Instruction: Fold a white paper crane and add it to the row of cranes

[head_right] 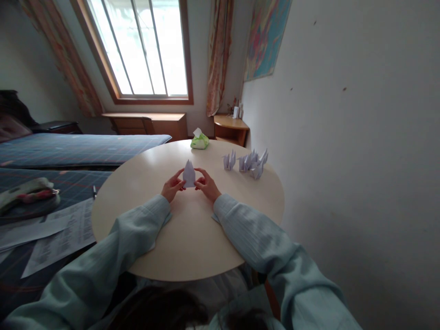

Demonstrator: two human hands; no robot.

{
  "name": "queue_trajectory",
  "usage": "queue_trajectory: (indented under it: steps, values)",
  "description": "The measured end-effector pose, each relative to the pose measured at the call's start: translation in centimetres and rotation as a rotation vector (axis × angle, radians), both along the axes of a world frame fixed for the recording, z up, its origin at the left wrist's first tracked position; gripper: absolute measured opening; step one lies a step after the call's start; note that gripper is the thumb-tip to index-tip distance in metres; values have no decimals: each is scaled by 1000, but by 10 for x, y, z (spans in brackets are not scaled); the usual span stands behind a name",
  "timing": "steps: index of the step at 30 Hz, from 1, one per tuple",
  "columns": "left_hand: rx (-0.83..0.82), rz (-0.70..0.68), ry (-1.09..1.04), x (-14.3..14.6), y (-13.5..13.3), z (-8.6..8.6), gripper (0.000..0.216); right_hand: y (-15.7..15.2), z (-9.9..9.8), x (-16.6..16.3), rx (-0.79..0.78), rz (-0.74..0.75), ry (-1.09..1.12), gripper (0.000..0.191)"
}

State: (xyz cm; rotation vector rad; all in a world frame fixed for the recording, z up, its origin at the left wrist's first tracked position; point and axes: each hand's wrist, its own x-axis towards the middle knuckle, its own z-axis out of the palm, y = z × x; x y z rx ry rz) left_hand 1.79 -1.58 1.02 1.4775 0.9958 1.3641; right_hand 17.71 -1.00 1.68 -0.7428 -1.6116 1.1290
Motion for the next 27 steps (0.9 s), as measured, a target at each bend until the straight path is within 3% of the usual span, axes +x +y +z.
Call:
queue_trajectory:
  steps: [16,27]
  values:
    - [3,6,-5,0,-1,-1,64,1,-1,0,17,1,-15,52]
    - [20,13,18,0,-1,1,69,12,-10,-1,31,-4,-50,28]
